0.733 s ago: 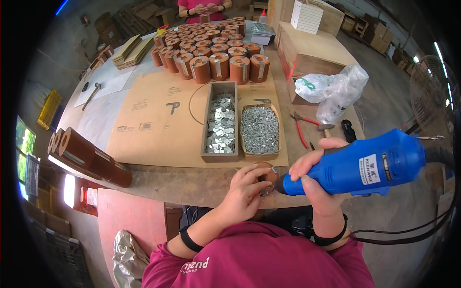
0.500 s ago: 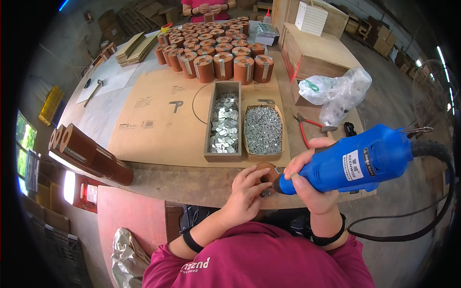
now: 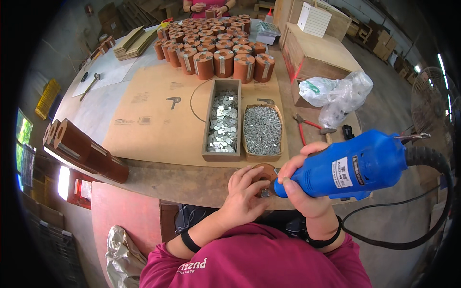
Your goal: Assembling wooden furniture components by attaching metal plates using an electric screwdriver and hammer.
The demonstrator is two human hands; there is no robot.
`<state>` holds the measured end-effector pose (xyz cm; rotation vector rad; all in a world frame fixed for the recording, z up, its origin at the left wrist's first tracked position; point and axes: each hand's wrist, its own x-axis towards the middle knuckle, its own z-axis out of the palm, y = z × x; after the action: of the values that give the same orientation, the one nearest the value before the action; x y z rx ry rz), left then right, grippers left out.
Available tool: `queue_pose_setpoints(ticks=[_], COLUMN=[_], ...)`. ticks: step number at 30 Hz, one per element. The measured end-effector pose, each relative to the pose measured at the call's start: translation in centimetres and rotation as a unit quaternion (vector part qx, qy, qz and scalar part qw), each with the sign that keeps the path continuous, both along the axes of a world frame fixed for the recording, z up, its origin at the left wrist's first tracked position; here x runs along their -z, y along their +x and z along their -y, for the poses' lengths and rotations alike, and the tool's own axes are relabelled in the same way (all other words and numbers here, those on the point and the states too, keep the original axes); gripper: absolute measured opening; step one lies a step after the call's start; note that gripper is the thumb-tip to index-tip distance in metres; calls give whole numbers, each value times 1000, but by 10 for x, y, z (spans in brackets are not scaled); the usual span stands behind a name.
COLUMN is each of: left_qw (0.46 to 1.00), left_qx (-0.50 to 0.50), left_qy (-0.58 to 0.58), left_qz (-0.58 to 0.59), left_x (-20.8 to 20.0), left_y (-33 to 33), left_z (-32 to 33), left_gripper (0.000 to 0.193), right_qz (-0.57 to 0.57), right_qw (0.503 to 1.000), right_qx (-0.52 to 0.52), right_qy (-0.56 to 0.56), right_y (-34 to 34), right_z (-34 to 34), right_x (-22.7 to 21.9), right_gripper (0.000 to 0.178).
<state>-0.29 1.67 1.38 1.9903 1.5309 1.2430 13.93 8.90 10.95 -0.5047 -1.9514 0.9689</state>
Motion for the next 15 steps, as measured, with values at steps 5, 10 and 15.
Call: queue_pose_setpoints(ticks=[5, 10, 15], left_qw=[998, 995, 999], left_qx=[-42, -58, -32], left_qy=[23, 44, 28], left_qz=[-42, -71, 3], left_x=[10, 22, 28], left_y=[3, 4, 6], left_z=[-7, -10, -13], left_gripper=[47, 42, 39], right_qz=[16, -1, -21], right_qw=[999, 998, 998], right_qx=[-15, -51, -33], right_qy=[-24, -44, -50], right_y=[-12, -19, -20], right_z=[3, 4, -1], right_x=[-4, -8, 0], right_gripper=[49, 48, 45])
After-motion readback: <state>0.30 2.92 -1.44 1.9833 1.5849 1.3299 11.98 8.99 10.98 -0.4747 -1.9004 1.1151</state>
